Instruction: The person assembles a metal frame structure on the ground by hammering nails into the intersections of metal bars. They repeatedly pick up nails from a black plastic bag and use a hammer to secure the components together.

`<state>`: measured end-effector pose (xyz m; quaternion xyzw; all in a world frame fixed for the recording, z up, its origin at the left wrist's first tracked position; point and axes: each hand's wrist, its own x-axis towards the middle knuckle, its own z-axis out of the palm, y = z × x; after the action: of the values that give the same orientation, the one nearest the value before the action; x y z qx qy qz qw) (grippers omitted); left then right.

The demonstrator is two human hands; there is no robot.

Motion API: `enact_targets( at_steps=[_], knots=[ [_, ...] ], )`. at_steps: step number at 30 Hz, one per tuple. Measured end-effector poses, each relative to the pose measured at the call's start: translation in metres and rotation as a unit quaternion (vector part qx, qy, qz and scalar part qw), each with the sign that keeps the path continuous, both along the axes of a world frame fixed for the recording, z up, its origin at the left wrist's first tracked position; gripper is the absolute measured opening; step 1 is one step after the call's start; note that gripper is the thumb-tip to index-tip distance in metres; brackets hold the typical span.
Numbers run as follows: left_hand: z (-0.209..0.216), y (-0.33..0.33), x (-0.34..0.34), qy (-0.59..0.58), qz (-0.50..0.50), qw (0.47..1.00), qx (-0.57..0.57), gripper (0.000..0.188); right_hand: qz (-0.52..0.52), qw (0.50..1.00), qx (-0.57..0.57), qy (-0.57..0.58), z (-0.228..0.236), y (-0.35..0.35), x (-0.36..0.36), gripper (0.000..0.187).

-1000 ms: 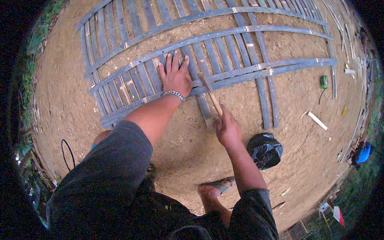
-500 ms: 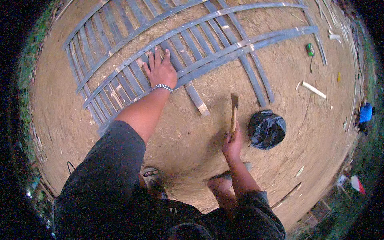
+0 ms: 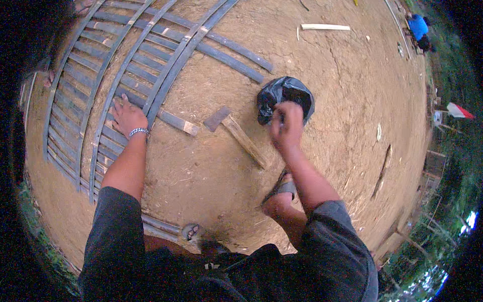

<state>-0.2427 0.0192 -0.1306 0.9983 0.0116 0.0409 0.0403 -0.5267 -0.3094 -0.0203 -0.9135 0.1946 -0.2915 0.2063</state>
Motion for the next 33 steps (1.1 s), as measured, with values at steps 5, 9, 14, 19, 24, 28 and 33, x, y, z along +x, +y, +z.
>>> enact_targets(
  at_steps=[5, 9, 14, 19, 24, 28, 33],
  knots=[
    [-0.011, 0.001, -0.001, -0.008, -0.007, 1.000, 0.005, 0.053, -0.064, 0.927, 0.054, 0.366, -0.032, -0.075, -0.003, 0.027],
    [0.001, -0.008, -0.001, -0.002, -0.009, 1.000, -0.010, 0.053, -0.042, 0.923, 0.056, 0.378, -0.074, -0.090, -0.011, 0.036],
    [0.005, 0.004, 0.000, -0.018, -0.005, 0.999, -0.039, 0.053, -0.023, 0.951, 0.121, 0.284, -0.056, -0.064, 0.000, 0.042],
    [-0.005, 0.006, -0.003, -0.119, -0.016, 0.977, -0.176, 0.043, -0.076, 0.940, 0.037, 0.330, -0.023, -0.073, -0.007, 0.025],
    [-0.001, 0.006, -0.010, -0.156, -0.052, 0.942, -0.292, 0.028, -0.142, 0.977, 0.110, 0.118, 0.041, -0.045, 0.019, 0.018],
    [0.005, 0.023, -0.011, -0.160, -0.101, 0.933, -0.306, 0.021, -0.082, 0.917, 0.385, 0.071, 0.048, 0.064, 0.107, 0.024],
    [0.010, 0.009, -0.015, -0.182, -0.158, 0.911, -0.335, 0.014, 0.036, 0.719, 0.690, 0.075, -0.038, 0.177, 0.212, 0.032]
  ],
)
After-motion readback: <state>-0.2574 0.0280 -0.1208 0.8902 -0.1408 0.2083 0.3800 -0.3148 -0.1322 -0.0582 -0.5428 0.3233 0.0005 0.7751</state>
